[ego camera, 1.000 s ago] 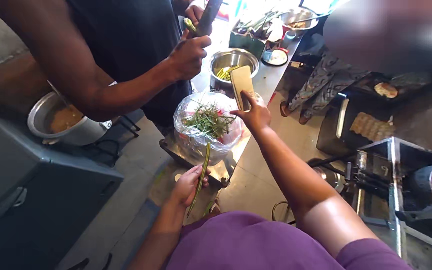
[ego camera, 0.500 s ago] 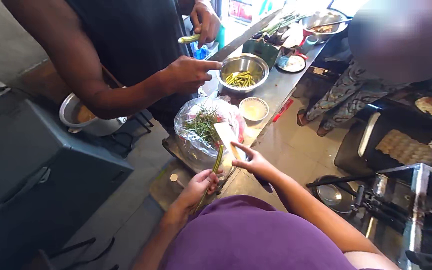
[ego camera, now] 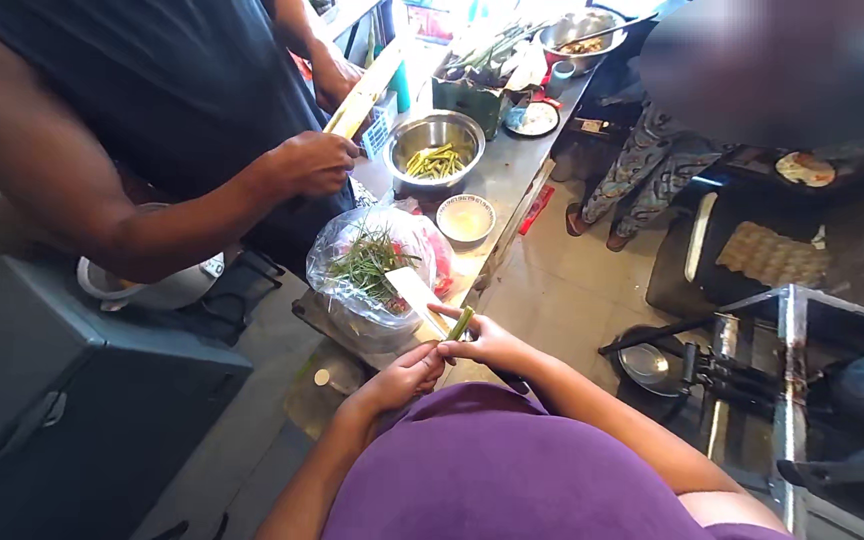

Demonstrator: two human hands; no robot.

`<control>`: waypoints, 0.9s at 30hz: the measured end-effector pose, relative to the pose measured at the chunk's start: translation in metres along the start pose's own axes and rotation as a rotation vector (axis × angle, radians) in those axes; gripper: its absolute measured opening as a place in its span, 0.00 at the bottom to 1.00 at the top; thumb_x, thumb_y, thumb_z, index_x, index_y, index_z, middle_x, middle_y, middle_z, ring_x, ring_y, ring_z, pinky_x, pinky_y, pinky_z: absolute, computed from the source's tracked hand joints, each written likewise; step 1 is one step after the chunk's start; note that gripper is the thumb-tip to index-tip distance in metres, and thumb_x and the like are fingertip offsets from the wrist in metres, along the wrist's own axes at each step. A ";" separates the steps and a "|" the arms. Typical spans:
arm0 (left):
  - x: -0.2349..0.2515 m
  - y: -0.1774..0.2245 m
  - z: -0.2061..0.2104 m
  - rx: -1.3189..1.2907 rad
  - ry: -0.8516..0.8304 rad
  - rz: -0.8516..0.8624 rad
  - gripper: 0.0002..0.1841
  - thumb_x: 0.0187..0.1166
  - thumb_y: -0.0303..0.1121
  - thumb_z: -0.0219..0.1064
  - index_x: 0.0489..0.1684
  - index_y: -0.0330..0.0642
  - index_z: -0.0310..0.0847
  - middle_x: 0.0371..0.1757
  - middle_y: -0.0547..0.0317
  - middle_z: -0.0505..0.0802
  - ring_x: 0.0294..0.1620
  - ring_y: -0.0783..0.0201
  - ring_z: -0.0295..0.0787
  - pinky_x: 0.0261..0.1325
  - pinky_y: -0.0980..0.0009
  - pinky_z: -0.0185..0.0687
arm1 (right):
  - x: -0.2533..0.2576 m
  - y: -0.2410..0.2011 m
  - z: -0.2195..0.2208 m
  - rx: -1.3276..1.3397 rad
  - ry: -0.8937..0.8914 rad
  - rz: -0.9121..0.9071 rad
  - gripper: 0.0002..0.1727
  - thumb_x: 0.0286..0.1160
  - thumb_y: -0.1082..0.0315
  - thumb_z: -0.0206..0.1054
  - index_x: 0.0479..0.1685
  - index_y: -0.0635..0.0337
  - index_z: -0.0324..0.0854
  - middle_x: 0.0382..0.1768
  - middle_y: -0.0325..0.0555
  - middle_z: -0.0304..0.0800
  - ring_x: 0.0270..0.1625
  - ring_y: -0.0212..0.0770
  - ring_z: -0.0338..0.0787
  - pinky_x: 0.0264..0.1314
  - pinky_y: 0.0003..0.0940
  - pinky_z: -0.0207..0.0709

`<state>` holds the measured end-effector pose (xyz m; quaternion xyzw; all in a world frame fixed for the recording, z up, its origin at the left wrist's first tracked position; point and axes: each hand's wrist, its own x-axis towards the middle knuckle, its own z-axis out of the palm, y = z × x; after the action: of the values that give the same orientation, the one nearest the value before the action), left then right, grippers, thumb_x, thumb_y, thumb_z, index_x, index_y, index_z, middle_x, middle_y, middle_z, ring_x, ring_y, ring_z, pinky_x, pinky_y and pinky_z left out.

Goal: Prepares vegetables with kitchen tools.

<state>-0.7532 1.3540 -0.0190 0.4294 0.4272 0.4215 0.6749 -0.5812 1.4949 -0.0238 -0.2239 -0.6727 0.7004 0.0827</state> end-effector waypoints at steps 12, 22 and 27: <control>0.020 -0.010 0.012 0.679 0.261 0.225 0.20 0.94 0.37 0.46 0.62 0.29 0.79 0.47 0.55 0.88 0.49 0.74 0.83 0.60 0.74 0.80 | -0.012 0.008 0.002 0.028 0.214 -0.021 0.40 0.73 0.48 0.75 0.87 0.48 0.70 0.73 0.45 0.85 0.63 0.30 0.89 0.67 0.33 0.83; 0.032 -0.027 0.015 1.061 0.526 0.436 0.23 0.90 0.35 0.45 0.56 0.20 0.80 0.45 0.36 0.91 0.47 0.54 0.90 0.57 0.58 0.86 | -0.015 0.001 0.009 0.006 0.299 -0.093 0.34 0.77 0.52 0.74 0.83 0.51 0.76 0.76 0.52 0.84 0.78 0.45 0.82 0.83 0.52 0.71; 0.019 -0.012 0.000 1.187 0.497 0.283 0.30 0.94 0.47 0.40 0.60 0.26 0.80 0.45 0.37 0.90 0.47 0.48 0.90 0.54 0.49 0.84 | -0.027 -0.008 -0.009 -0.104 0.325 -0.074 0.39 0.76 0.47 0.74 0.87 0.48 0.71 0.73 0.62 0.82 0.76 0.54 0.81 0.80 0.58 0.71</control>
<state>-0.7458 1.3688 -0.0341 0.6707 0.6695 0.2857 0.1426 -0.5548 1.4919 -0.0105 -0.3134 -0.6935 0.6157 0.2043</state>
